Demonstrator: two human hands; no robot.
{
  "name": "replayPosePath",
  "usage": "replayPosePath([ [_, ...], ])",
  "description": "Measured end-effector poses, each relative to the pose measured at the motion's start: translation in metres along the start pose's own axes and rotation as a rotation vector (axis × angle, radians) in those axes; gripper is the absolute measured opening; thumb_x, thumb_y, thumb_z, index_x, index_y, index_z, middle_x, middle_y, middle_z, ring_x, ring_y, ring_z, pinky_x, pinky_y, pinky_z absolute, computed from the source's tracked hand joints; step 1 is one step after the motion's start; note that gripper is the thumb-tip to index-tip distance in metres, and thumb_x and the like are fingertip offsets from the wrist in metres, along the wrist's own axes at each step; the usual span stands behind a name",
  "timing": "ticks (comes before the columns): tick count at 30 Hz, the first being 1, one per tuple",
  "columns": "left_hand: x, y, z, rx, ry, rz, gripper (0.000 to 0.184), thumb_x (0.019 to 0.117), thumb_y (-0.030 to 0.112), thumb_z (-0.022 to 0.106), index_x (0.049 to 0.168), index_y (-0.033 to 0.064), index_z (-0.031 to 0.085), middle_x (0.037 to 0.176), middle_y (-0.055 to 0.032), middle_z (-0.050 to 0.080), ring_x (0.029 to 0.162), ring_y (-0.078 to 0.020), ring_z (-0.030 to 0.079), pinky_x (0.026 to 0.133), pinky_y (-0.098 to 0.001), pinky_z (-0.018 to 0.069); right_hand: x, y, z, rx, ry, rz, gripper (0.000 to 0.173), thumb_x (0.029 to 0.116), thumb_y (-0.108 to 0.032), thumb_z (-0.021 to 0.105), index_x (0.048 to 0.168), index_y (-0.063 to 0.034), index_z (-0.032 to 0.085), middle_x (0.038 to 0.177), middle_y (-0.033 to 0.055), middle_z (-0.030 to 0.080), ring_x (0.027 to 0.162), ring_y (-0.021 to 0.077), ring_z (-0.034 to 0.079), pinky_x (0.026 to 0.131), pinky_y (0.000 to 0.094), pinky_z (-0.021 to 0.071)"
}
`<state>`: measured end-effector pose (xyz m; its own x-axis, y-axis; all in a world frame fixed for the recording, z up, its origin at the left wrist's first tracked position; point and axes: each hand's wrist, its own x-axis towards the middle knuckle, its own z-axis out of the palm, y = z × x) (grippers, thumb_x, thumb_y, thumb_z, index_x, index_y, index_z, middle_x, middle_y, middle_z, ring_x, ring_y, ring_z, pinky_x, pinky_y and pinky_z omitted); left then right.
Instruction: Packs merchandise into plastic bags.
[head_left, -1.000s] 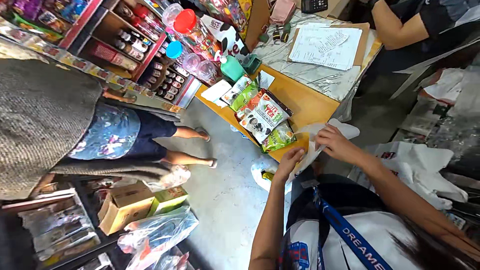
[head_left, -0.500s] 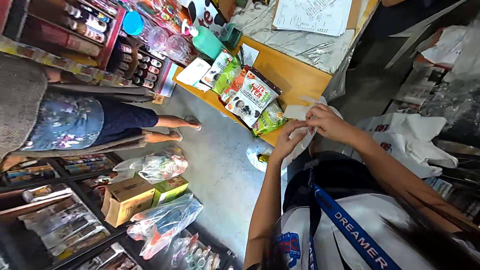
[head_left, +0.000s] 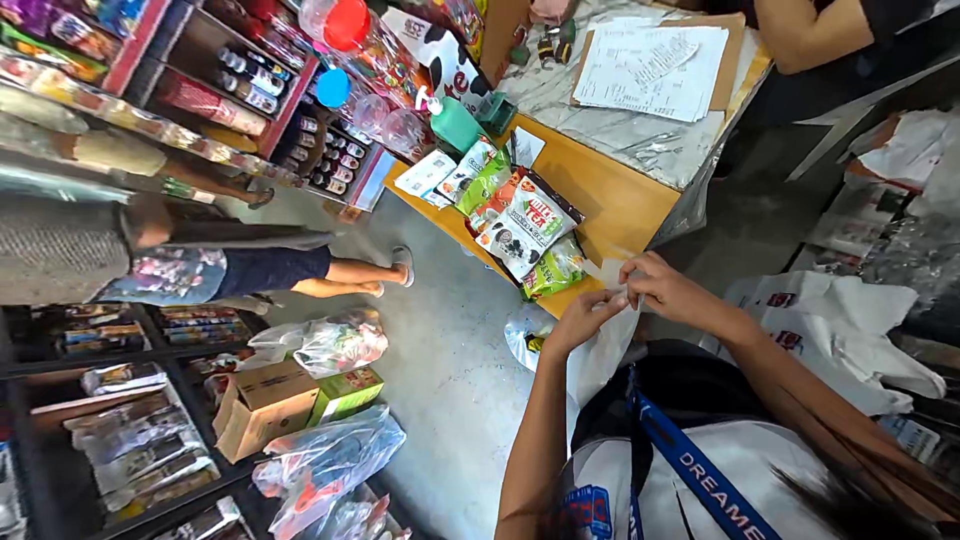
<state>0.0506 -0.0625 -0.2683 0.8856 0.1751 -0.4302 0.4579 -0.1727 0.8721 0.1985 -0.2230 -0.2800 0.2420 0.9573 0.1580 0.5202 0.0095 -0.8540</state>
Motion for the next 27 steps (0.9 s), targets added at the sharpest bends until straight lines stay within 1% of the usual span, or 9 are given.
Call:
replayPosePath([
  [3,0.005,-0.013,0.005,-0.308,0.054,-0.003,0.052,0.1098,0.030,0.034,0.133,-0.0119,0.055,0.134,-0.0175,0.061,0.124,-0.0146,0.058,0.110,-0.0360,0.0445,0.007,-0.010,-0.005,0.035,-0.031,-0.025,0.018,0.0901,0.009,0.057,0.087,0.0009,0.072,0.123,0.0216,0.064,0.122,0.0390,0.057,0.106,0.0503,0.0470],
  [7,0.013,-0.014,0.013,-0.587,0.116,-0.038,0.037,0.1097,0.025,0.040,0.123,-0.0019,0.060,0.112,-0.0022,0.067,0.101,-0.0077,0.064,0.094,-0.0323,0.0532,0.012,-0.014,0.000,0.032,-0.013,-0.078,0.015,0.0886,0.008,0.061,0.085,0.0005,0.073,0.117,0.0200,0.066,0.118,0.0373,0.060,0.104,0.0486,0.0497],
  [12,0.012,-0.018,0.017,-0.817,0.196,-0.014,0.019,0.1077,0.019,0.045,0.108,0.0076,0.061,0.097,0.0013,0.070,0.090,-0.0078,0.067,0.086,-0.0297,0.0558,0.016,-0.015,0.008,-0.028,0.024,-0.142,0.016,0.0896,0.006,0.061,0.089,-0.0027,0.074,0.117,0.0185,0.067,0.117,0.0368,0.061,0.102,0.0488,0.0515],
  [15,0.007,-0.015,0.016,-0.880,0.273,-0.009,0.016,0.1074,0.014,0.048,0.103,0.0067,0.061,0.095,0.0006,0.071,0.089,-0.0074,0.067,0.086,-0.0281,0.0560,0.016,-0.021,0.011,-0.026,0.007,-0.134,0.018,0.0910,0.006,0.061,0.099,-0.0025,0.074,0.123,0.0213,0.065,0.121,0.0394,0.059,0.105,0.0502,0.0495],
  [19,0.005,-0.017,0.015,-0.846,0.374,0.018,0.010,0.1042,0.009,0.052,0.104,0.0041,0.061,0.097,-0.0018,0.071,0.092,-0.0095,0.068,0.089,-0.0304,0.0561,0.015,-0.023,0.011,0.073,0.003,-0.080,0.029,0.0903,0.006,0.061,0.118,0.0014,0.068,0.145,0.0251,0.052,0.133,0.0390,0.053,0.111,0.0483,0.0461],
  [21,0.004,-0.017,0.014,-0.771,0.409,0.049,0.010,0.1014,0.006,0.056,0.107,0.0000,0.062,0.099,-0.0044,0.071,0.094,-0.0119,0.068,0.092,-0.0332,0.0562,0.013,-0.020,0.007,0.173,-0.005,0.008,0.048,0.0870,0.005,0.064,0.135,0.0036,0.056,0.156,0.0256,0.040,0.141,0.0369,0.047,0.113,0.0467,0.0450],
  [23,0.002,-0.015,0.011,-0.615,0.416,0.082,0.012,0.0979,0.007,0.062,0.107,-0.0021,0.063,0.093,-0.0040,0.070,0.089,-0.0100,0.067,0.089,-0.0319,0.0563,0.012,-0.017,0.004,0.281,-0.015,0.143,0.069,0.0865,0.002,0.066,0.150,0.0032,0.038,0.159,0.0235,0.036,0.137,0.0328,0.051,0.106,0.0447,0.0508],
  [25,-0.001,-0.014,0.012,-0.403,0.423,0.135,0.011,0.0945,0.009,0.068,0.097,-0.0002,0.062,0.082,-0.0002,0.066,0.078,-0.0055,0.064,0.079,-0.0273,0.0556,0.013,-0.018,0.001,0.380,-0.039,0.331,0.074,0.0924,-0.007,0.068,0.156,-0.0018,0.031,0.155,0.0214,0.043,0.129,0.0318,0.059,0.101,0.0464,0.0537],
  [27,-0.004,-0.013,0.013,-0.192,0.424,0.206,0.016,0.0930,0.011,0.070,0.097,-0.0026,0.064,0.086,-0.0040,0.066,0.083,-0.0075,0.064,0.083,-0.0284,0.0551,0.016,-0.017,-0.002,0.399,-0.045,0.456,0.061,0.0966,-0.018,0.070,0.147,0.0021,0.044,0.135,0.0243,0.059,0.118,0.0337,0.064,0.099,0.0489,0.0534],
])
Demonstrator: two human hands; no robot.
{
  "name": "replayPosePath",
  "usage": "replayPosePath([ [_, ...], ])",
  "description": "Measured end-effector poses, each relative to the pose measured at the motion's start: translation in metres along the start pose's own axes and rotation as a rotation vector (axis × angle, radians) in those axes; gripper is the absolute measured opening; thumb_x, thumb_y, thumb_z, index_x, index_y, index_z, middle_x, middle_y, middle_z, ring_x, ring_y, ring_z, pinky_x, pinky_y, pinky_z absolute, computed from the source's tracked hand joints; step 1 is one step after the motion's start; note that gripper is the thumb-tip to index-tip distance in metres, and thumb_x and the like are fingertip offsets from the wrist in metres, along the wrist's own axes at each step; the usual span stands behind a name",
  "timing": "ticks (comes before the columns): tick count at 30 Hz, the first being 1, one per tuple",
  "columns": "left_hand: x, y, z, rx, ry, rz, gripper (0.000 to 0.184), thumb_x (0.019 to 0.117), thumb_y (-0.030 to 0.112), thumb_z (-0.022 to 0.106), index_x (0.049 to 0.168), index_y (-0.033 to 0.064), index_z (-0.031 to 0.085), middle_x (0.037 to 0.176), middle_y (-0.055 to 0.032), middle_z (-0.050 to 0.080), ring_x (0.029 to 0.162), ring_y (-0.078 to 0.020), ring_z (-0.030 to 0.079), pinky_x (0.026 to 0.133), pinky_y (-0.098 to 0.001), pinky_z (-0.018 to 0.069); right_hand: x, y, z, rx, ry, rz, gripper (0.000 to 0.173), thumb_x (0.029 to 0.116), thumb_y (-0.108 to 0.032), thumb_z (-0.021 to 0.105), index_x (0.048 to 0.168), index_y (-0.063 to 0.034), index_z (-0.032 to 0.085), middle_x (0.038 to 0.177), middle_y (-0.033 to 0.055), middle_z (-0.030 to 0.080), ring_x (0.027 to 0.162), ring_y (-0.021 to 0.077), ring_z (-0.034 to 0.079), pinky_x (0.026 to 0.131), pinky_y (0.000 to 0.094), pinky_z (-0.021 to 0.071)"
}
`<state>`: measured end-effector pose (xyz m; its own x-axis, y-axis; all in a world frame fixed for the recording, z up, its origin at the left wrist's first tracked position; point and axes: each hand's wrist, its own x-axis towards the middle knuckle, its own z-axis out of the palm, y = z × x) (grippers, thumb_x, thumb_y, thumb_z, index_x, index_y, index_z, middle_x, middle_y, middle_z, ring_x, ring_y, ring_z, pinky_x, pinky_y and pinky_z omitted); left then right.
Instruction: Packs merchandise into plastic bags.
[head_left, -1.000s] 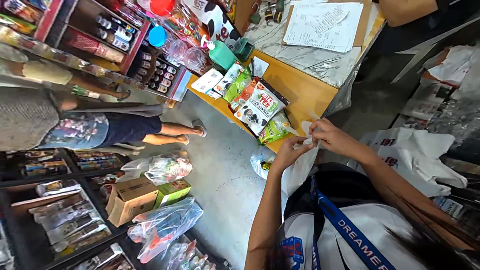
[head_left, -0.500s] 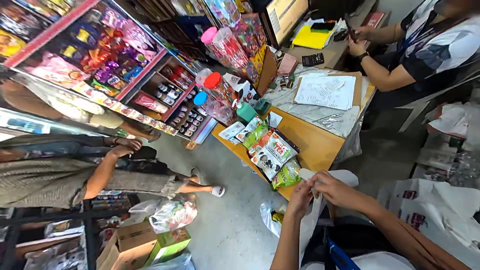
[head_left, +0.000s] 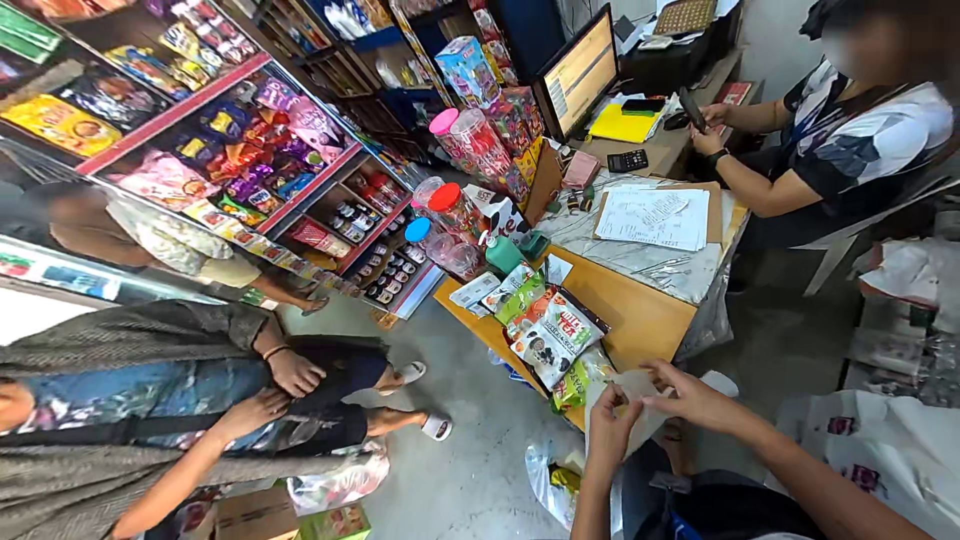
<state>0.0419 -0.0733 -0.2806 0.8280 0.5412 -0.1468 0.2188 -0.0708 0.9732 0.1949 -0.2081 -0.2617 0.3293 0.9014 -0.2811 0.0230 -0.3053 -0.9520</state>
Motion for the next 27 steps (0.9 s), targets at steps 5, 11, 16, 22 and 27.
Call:
replayPosePath([
  [5,-0.010,0.002,0.000,0.187,0.036,0.129,0.023,0.0927,0.016,0.073,0.103,-0.0047,0.069,0.097,-0.0147,0.070,0.095,-0.0205,0.068,0.092,-0.0388,0.0548,0.000,-0.010,-0.006,-0.068,-0.042,0.057,0.028,0.0985,-0.019,0.069,0.107,0.0066,0.066,0.096,0.0168,0.068,0.085,0.0219,0.066,0.083,0.0404,0.0557],
  [11,-0.014,0.014,-0.013,-0.022,0.044,0.150,0.021,0.0936,0.014,0.070,0.104,-0.0041,0.069,0.101,-0.0093,0.071,0.098,-0.0122,0.068,0.095,-0.0332,0.0548,0.000,-0.017,-0.004,-0.023,-0.041,-0.039,0.022,0.0982,-0.018,0.069,0.097,0.0041,0.068,0.085,0.0082,0.066,0.074,0.0122,0.064,0.073,0.0313,0.0570],
  [16,-0.023,0.020,-0.032,-0.007,0.172,0.258,0.009,0.0870,0.010,0.076,0.085,0.0017,0.072,0.096,-0.0042,0.071,0.100,-0.0086,0.066,0.094,-0.0294,0.0533,0.005,-0.032,0.013,-0.016,-0.056,-0.076,0.020,0.0970,-0.016,0.070,0.096,0.0037,0.069,0.085,0.0073,0.067,0.074,0.0103,0.064,0.072,0.0289,0.0562],
  [22,-0.030,0.026,-0.048,0.087,0.281,0.315,0.010,0.0849,0.012,0.078,0.081,0.0034,0.075,0.089,-0.0024,0.073,0.096,-0.0082,0.067,0.091,-0.0273,0.0527,0.015,-0.044,0.028,-0.031,-0.053,-0.080,0.022,0.0968,-0.017,0.070,0.096,0.0045,0.070,0.084,0.0091,0.068,0.075,0.0117,0.064,0.075,0.0303,0.0553],
  [27,-0.038,0.025,-0.056,0.105,0.274,0.310,0.009,0.0876,0.011,0.076,0.086,0.0026,0.076,0.092,-0.0029,0.073,0.098,-0.0083,0.067,0.094,-0.0275,0.0525,0.015,-0.044,0.036,-0.013,-0.086,-0.085,0.019,0.0963,-0.014,0.070,0.094,0.0046,0.069,0.083,0.0075,0.067,0.074,0.0099,0.064,0.074,0.0283,0.0558],
])
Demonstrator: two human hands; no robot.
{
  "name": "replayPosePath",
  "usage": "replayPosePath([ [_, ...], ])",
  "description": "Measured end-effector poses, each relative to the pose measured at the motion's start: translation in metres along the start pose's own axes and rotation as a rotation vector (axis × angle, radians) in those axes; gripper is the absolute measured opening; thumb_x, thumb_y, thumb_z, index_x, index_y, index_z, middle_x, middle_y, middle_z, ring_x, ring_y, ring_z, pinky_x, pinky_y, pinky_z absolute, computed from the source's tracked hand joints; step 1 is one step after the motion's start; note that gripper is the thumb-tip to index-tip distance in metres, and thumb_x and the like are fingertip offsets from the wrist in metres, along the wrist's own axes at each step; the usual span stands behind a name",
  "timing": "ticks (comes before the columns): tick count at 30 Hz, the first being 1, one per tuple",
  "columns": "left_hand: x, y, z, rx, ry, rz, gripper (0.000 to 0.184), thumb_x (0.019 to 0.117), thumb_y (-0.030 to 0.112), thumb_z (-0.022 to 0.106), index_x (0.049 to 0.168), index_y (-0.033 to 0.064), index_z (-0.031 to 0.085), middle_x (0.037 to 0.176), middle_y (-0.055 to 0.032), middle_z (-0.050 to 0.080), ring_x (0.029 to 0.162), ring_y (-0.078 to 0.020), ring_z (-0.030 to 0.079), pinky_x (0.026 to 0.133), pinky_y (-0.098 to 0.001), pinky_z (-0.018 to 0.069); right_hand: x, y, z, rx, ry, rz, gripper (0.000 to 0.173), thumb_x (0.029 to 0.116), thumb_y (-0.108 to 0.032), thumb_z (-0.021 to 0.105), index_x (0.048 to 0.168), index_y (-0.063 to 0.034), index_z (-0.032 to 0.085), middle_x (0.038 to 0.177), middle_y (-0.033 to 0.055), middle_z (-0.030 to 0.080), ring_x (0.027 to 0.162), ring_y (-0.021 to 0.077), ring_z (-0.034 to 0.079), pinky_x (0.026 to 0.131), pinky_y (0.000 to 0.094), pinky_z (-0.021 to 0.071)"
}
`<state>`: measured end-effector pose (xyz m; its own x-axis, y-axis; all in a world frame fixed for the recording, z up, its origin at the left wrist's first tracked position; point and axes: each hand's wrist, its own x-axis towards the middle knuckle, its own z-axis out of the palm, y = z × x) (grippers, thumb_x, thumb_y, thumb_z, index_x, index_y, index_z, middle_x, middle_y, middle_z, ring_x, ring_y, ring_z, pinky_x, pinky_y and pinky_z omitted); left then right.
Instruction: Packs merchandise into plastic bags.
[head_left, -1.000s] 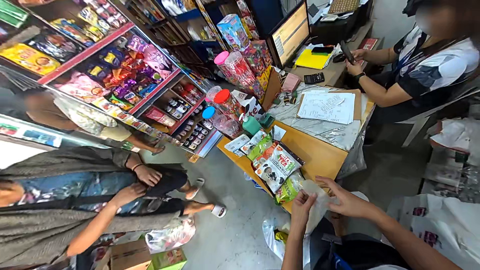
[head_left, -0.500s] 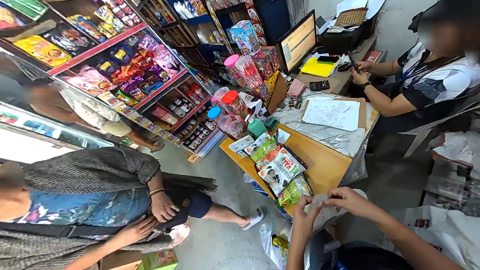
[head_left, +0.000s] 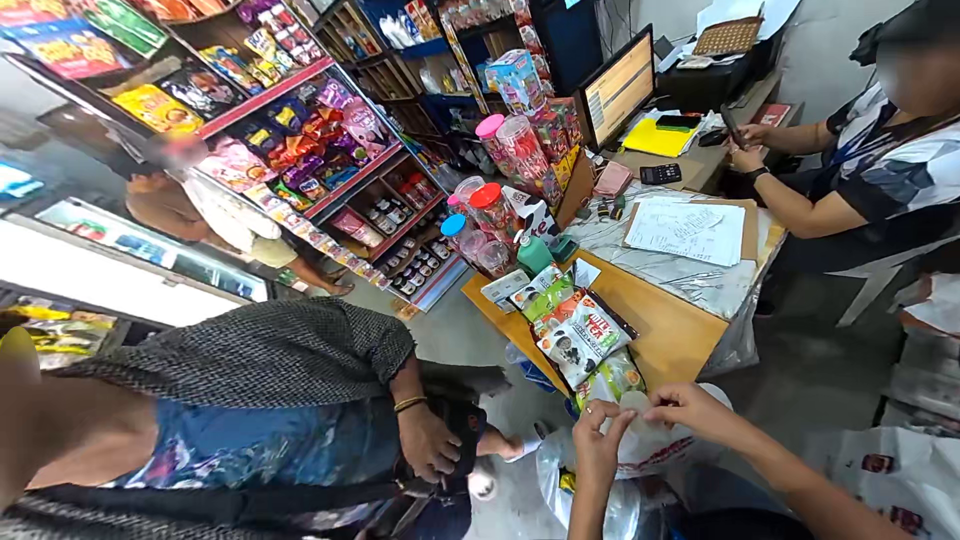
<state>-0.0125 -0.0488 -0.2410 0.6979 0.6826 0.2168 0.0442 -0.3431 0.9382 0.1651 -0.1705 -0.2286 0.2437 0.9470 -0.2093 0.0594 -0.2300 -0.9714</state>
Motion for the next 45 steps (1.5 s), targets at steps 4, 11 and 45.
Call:
replayPosePath([
  [4,-0.012,0.007,0.002,0.053,0.036,-0.039,0.013,0.0932,0.012,0.070,0.095,0.0003,0.076,0.097,-0.0063,0.074,0.100,-0.0110,0.068,0.097,-0.0308,0.0526,0.008,0.000,-0.001,-0.005,-0.091,-0.009,0.019,0.0962,-0.015,0.070,0.094,0.0047,0.069,0.083,0.0072,0.067,0.075,0.0099,0.064,0.075,0.0288,0.0561],
  [11,-0.017,0.016,0.044,0.019,0.259,-0.135,0.034,0.0905,0.017,0.072,0.117,-0.0042,0.069,0.112,-0.0113,0.072,0.102,-0.0113,0.068,0.094,-0.0293,0.0545,0.029,-0.011,-0.034,-0.089,-0.355,-0.056,0.020,0.0972,-0.014,0.069,0.096,0.0056,0.069,0.088,0.0108,0.068,0.079,0.0129,0.065,0.079,0.0320,0.0550],
  [45,-0.020,0.042,0.181,-0.299,0.831,-0.269,0.006,0.0969,0.000,0.058,0.099,0.0047,0.061,0.101,-0.0015,0.073,0.083,-0.0092,0.073,0.073,-0.0283,0.0636,0.018,0.033,-0.113,0.419,-0.337,0.248,0.018,0.0955,-0.006,0.068,0.108,0.0015,0.059,0.089,0.0042,0.064,0.074,0.0109,0.065,0.071,0.0298,0.0581],
])
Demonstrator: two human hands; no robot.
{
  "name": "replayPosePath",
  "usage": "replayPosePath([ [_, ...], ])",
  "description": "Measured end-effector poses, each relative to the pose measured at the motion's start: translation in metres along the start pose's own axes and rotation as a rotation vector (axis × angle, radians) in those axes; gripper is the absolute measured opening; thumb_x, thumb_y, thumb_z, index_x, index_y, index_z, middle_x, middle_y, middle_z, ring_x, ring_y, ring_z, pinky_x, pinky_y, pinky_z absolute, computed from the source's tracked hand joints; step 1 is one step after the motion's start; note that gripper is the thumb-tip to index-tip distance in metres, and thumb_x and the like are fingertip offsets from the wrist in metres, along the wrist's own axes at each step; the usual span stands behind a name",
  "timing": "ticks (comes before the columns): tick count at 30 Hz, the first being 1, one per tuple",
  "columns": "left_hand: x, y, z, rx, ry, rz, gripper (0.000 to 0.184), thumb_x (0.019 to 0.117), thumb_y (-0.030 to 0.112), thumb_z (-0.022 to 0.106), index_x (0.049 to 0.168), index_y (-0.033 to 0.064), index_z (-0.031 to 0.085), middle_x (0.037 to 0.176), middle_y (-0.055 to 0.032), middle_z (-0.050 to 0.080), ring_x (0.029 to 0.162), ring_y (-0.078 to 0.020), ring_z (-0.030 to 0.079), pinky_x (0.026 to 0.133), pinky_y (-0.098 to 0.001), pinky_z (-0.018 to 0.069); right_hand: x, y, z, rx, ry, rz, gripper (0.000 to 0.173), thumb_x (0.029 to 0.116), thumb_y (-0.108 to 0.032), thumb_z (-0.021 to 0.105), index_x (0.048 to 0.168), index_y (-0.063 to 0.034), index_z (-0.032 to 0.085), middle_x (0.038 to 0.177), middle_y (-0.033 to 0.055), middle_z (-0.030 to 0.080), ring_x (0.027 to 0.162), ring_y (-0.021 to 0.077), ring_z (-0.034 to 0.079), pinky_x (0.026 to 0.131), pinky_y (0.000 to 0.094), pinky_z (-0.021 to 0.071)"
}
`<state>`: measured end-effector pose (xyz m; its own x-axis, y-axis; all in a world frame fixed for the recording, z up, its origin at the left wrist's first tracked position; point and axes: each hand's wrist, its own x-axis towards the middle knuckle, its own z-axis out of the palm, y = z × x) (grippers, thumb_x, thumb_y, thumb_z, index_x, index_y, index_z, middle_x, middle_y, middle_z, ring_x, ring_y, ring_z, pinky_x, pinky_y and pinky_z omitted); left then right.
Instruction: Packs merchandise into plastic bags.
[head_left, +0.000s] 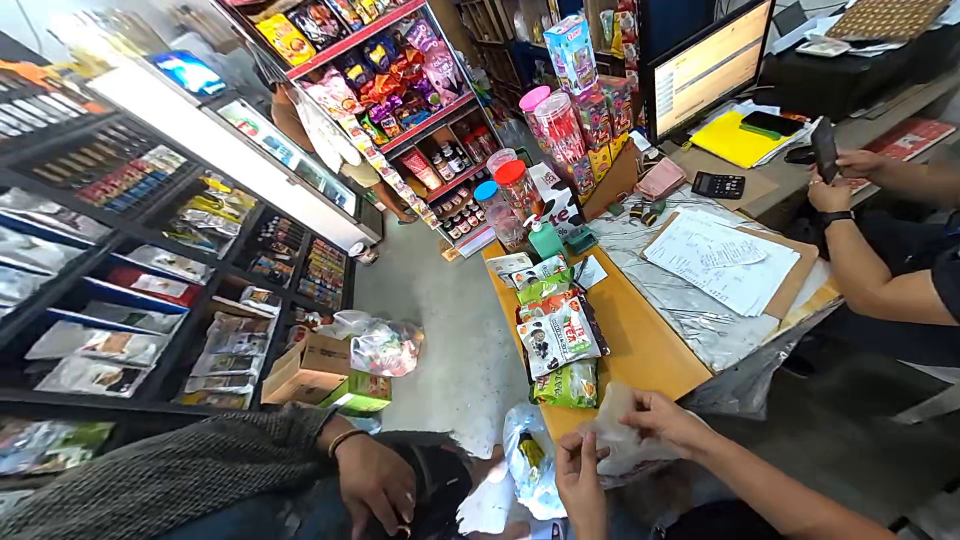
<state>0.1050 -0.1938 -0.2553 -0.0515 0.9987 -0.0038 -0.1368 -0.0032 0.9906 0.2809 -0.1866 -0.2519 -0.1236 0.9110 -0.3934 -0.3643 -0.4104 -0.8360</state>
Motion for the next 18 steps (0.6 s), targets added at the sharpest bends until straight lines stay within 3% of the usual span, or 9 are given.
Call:
replayPosePath([
  [3,0.006,0.004,-0.004,-0.049,-0.041,-0.020,0.008,0.1062,0.010,0.044,0.110,0.0079,0.051,0.109,-0.0034,0.075,0.094,-0.0122,0.074,0.081,-0.0304,0.0622,0.004,-0.003,-0.015,0.043,0.106,0.012,0.023,0.1002,-0.005,0.062,0.120,0.0035,0.055,0.094,0.0073,0.065,0.077,0.0130,0.067,0.072,0.0315,0.0597],
  [6,0.011,0.004,-0.007,-0.028,-0.090,-0.065,0.013,0.1092,0.015,0.036,0.114,0.0069,0.046,0.085,0.0013,0.072,0.077,-0.0100,0.073,0.076,-0.0307,0.0625,0.013,0.012,-0.046,-0.204,0.173,0.004,0.033,0.1007,-0.009,0.063,0.128,0.0058,0.051,0.094,0.0119,0.064,0.073,0.0147,0.065,0.069,0.0330,0.0584],
  [8,0.009,-0.002,-0.010,0.081,-0.181,-0.034,0.016,0.1084,0.016,0.037,0.115,0.0036,0.045,0.072,0.0069,0.060,0.065,-0.0040,0.063,0.069,-0.0266,0.0584,0.017,0.019,-0.068,-0.381,0.240,-0.001,0.040,0.1013,-0.012,0.063,0.133,0.0077,0.050,0.100,0.0183,0.064,0.080,0.0218,0.066,0.075,0.0398,0.0586],
  [10,0.002,-0.005,-0.013,0.166,-0.227,-0.045,0.020,0.1067,0.015,0.040,0.117,-0.0001,0.048,0.069,0.0083,0.050,0.059,-0.0005,0.052,0.062,-0.0224,0.0500,0.020,0.028,-0.093,-0.479,0.357,-0.016,0.041,0.1021,-0.014,0.062,0.133,0.0100,0.050,0.107,0.0261,0.065,0.090,0.0326,0.068,0.083,0.0503,0.0577],
  [12,-0.005,-0.004,-0.023,0.166,-0.272,-0.069,0.017,0.1067,0.017,0.042,0.114,0.0039,0.050,0.067,0.0103,0.047,0.057,0.0015,0.047,0.058,-0.0192,0.0450,0.018,0.038,-0.126,-0.531,0.517,-0.051,0.042,0.1034,-0.015,0.059,0.134,0.0124,0.049,0.108,0.0308,0.065,0.090,0.0390,0.068,0.084,0.0574,0.0564],
  [15,-0.014,0.020,-0.047,0.075,-0.353,-0.032,0.009,0.1078,0.024,0.047,0.109,0.0164,0.053,0.064,0.0139,0.046,0.055,0.0040,0.045,0.055,-0.0165,0.0424,0.000,0.038,-0.173,-0.521,0.728,-0.097,0.047,0.1059,-0.020,0.056,0.135,0.0150,0.044,0.101,0.0298,0.063,0.079,0.0348,0.066,0.077,0.0553,0.0567],
  [18,-0.026,0.064,-0.057,-0.001,-0.453,0.063,0.008,0.1078,0.031,0.051,0.107,0.0253,0.057,0.067,0.0138,0.048,0.058,0.0053,0.046,0.056,-0.0139,0.0415,-0.016,0.029,-0.204,-0.526,0.817,-0.120,0.053,0.1053,-0.025,0.058,0.137,0.0147,0.043,0.106,0.0317,0.063,0.079,0.0339,0.066,0.078,0.0549,0.0570],
])
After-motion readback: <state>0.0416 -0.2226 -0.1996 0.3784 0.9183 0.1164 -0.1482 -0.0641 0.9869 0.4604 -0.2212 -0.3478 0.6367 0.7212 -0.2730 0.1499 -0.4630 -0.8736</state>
